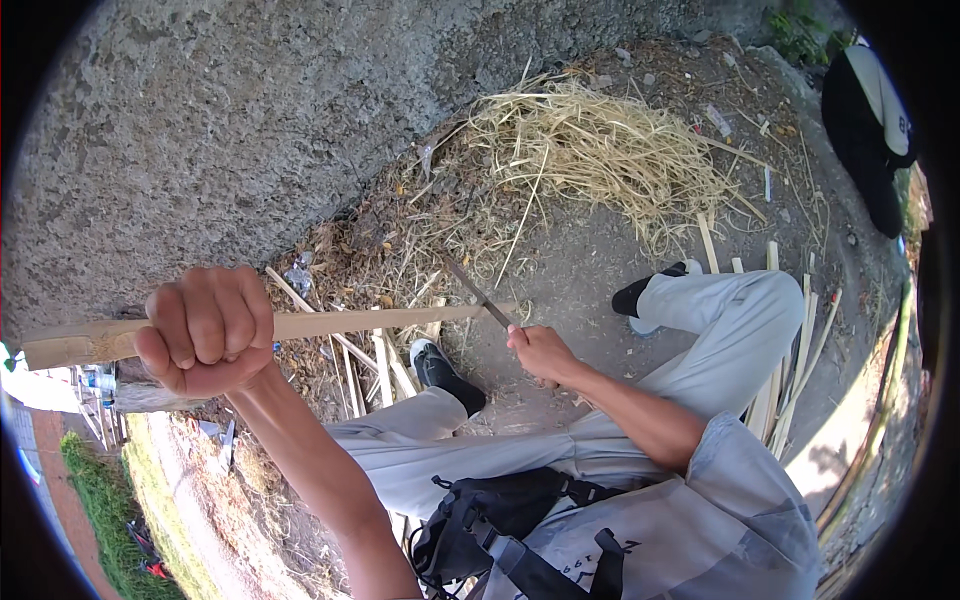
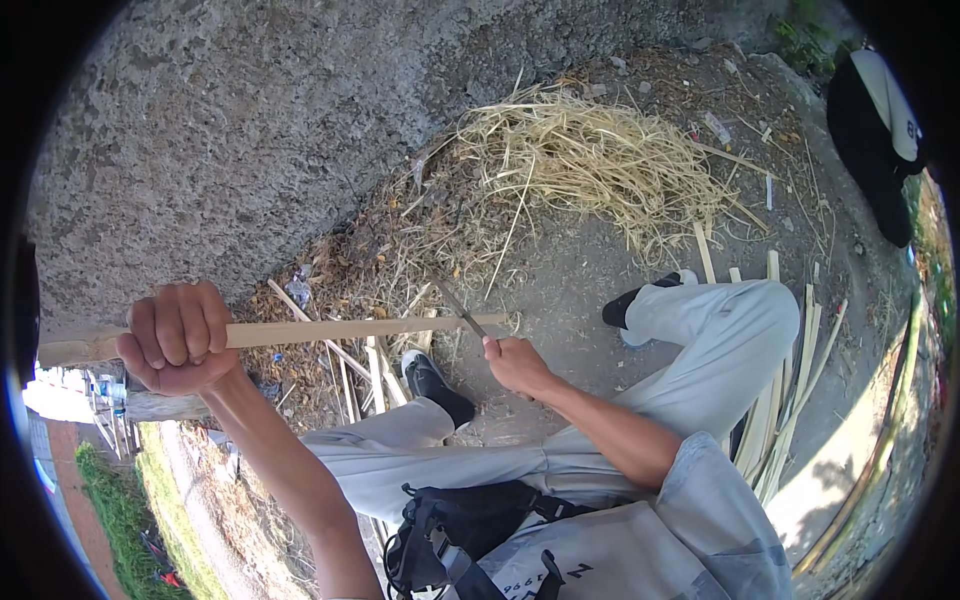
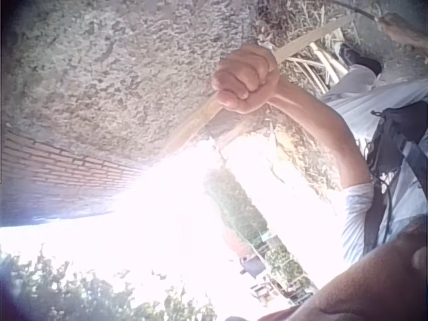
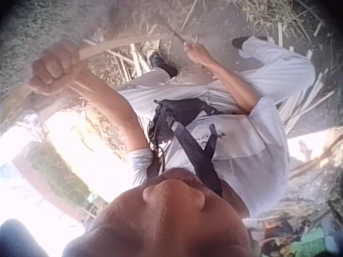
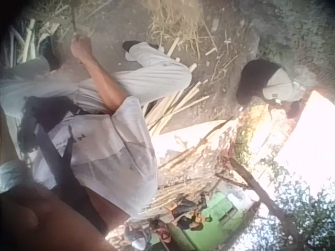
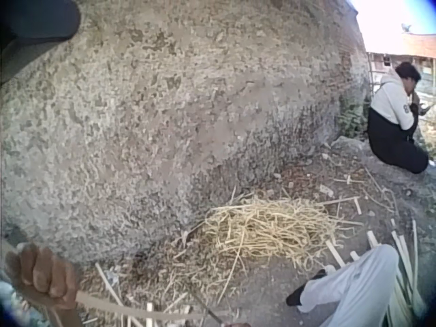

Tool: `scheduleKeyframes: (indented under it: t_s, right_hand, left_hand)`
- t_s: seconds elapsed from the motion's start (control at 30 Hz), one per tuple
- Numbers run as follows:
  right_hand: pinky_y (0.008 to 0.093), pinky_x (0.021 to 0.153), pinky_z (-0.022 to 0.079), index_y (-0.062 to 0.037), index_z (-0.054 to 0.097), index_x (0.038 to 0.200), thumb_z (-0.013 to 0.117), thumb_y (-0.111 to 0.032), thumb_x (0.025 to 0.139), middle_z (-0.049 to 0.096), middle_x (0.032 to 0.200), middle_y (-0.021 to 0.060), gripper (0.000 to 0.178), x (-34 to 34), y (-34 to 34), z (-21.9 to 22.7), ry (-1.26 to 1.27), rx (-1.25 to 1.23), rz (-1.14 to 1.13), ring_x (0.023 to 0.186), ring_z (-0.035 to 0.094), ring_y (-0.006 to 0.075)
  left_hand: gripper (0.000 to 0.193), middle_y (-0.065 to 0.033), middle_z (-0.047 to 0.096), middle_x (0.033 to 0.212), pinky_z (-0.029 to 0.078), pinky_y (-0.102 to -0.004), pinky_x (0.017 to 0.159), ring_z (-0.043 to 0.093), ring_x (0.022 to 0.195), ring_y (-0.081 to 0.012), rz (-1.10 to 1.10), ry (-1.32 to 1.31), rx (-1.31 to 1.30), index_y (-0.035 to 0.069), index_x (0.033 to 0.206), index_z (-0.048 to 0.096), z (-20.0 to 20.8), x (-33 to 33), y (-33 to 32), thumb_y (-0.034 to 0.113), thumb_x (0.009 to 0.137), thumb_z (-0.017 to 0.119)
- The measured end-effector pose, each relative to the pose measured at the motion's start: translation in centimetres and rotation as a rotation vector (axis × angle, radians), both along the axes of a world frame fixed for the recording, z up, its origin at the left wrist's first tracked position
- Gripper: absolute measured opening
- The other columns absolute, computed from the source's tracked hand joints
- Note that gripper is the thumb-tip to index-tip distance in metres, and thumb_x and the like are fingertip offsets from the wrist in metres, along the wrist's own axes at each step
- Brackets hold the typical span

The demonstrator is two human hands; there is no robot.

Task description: The person scrapes bamboo strips with a knife and touches their surfaces by hand.

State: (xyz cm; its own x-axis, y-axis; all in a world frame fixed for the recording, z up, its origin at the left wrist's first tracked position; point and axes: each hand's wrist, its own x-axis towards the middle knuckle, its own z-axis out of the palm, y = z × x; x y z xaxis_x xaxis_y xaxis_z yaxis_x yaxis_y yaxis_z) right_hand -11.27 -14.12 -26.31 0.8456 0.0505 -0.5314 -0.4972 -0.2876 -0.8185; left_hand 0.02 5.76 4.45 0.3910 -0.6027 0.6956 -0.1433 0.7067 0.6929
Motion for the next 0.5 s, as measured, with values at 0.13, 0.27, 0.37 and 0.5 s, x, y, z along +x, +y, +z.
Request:
scheduleKeyframes:
  t_s: [0.13,0.27,0.37,0.5]
  right_hand:
    - [0.0499,0.059,0.045,0.0039,0.061,0.084,0.035,-0.031,0.099,0.056,0.062,0.0274,0.046,0.2,1.7,6.6,-0.409,-0.058,0.041,0.060,0.058,0.0453]
    - [0.0495,0.056,0.046,0.0035,0.061,0.093,0.040,-0.028,0.098,0.056,0.060,0.0264,0.038,-1.0,3.3,13.7,-0.696,0.208,-0.022,0.057,0.057,0.0449]
    - [0.0498,0.057,0.046,0.0023,0.061,0.096,0.042,-0.025,0.098,0.056,0.061,0.0266,0.033,-0.8,3.2,11.1,-0.711,0.176,-0.053,0.058,0.057,0.0454]
    - [0.0511,0.063,0.048,0.0047,0.062,0.080,0.034,-0.031,0.099,0.059,0.064,0.0265,0.049,-0.3,0.6,-2.6,-0.256,-0.148,-0.004,0.063,0.059,0.0453]
  left_hand:
    - [0.034,0.0084,0.029,0.037,0.022,-0.0193,0.028,0.017,0.028,-0.0019,0.029,0.012,-0.019,0.015,0.069,0.040,-0.3,1.0,-0.8,0.033,0.097,0.049]
    - [0.029,0.0078,0.028,0.036,0.020,-0.0188,0.028,0.017,0.028,-0.0021,0.043,-0.014,-0.054,0.015,0.081,0.037,-0.2,1.6,-0.7,0.037,0.098,0.047]
    - [0.034,0.0079,0.028,0.036,0.019,-0.0179,0.028,0.017,0.028,-0.0016,-0.070,-0.046,-0.067,0.016,0.073,0.033,0.0,1.2,-1.8,0.035,0.098,0.047]
    - [0.036,0.0070,0.031,0.035,0.020,-0.0170,0.027,0.021,0.027,-0.0007,-0.165,-0.043,-0.087,0.016,0.069,0.033,0.1,0.7,-2.3,0.029,0.096,0.054]
